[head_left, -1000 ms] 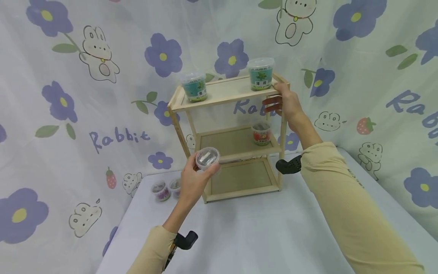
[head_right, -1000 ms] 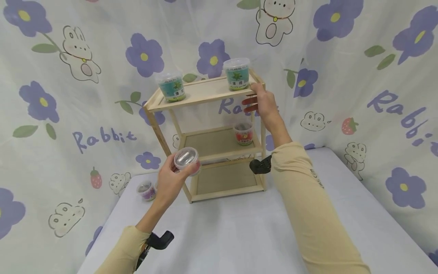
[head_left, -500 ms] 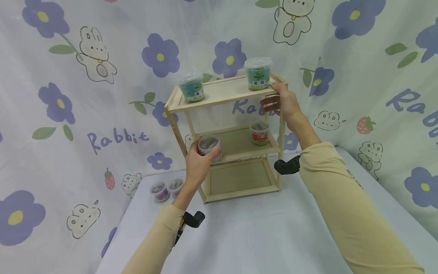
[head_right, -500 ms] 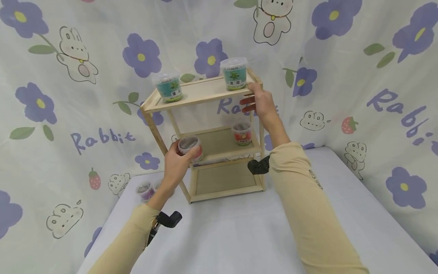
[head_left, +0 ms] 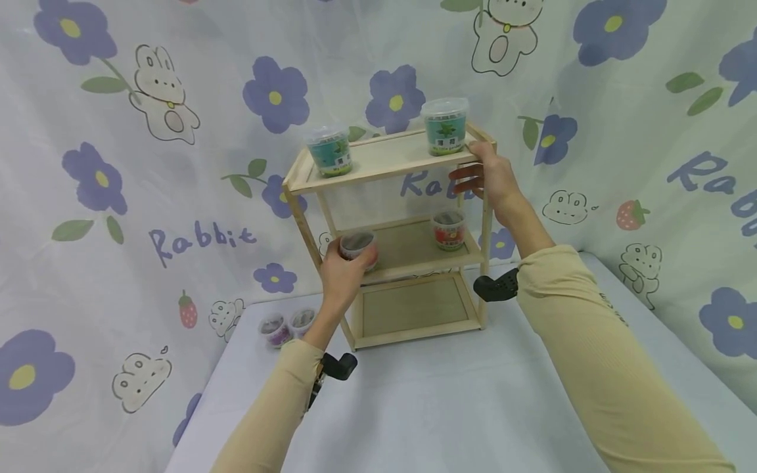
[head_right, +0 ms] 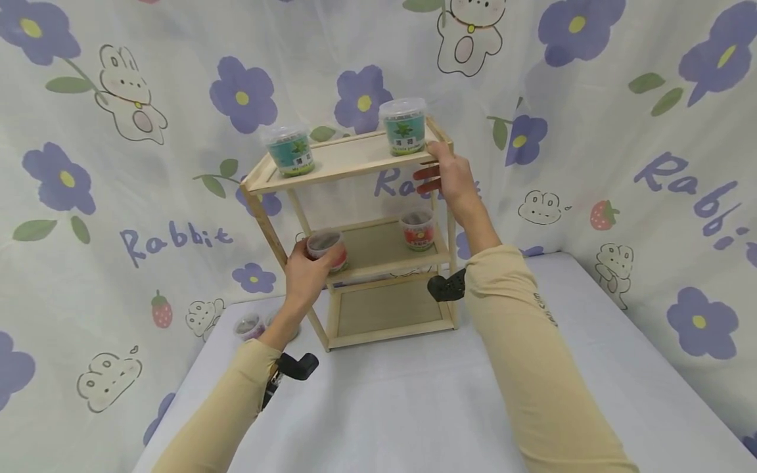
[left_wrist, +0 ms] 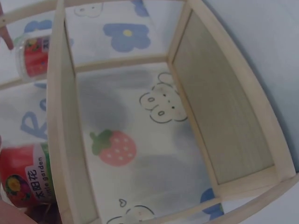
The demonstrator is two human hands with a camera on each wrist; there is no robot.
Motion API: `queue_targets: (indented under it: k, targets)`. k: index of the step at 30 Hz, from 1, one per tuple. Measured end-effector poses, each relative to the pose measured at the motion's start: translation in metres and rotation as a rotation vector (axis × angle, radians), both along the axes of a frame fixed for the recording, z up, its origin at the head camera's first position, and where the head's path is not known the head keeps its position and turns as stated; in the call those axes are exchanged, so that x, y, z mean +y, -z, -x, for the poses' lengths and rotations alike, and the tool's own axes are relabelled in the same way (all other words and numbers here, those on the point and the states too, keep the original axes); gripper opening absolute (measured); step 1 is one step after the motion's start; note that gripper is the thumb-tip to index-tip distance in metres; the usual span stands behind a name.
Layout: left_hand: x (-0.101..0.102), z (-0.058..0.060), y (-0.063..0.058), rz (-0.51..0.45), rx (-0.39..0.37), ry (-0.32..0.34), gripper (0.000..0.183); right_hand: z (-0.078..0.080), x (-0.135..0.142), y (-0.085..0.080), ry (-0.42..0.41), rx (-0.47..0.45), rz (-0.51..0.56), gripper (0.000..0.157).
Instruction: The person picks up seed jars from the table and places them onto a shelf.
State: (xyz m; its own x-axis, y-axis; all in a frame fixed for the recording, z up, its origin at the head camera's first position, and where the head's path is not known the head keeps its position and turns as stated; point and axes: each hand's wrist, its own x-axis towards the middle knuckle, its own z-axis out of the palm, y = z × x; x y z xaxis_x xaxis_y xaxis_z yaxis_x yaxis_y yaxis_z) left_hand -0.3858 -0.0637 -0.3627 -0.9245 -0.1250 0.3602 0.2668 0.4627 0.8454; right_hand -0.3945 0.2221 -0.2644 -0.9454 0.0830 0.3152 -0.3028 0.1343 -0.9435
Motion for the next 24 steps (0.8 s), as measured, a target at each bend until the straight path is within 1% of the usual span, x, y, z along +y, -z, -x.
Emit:
queue_targets:
  k: [6, 14, 20, 24]
  targets:
    - [0.0015, 0.0023, -0.002, -0.001, -0.014, -0.026, 0.074, -0.0004, 0.0, -0.0005, -0.006, -0.003, 0.004, 0.058]
    - [0.0041, 0.0061, -0.0004, 0.01, -0.029, -0.064, 0.076, -0.0022, -0.0001, -0.0013, -0.006, -0.008, -0.01, 0.06]
    - [0.0052, 0.0071, 0.0004, 0.0, -0.058, -0.048, 0.08, -0.0024, 0.0001, -0.0015, -0.012, -0.002, -0.003, 0.059]
    - [0.0058, 0.0057, -0.0001, 0.013, -0.083, -0.055, 0.082, -0.0016, 0.0, -0.0005, -0.016, -0.002, 0.001, 0.058]
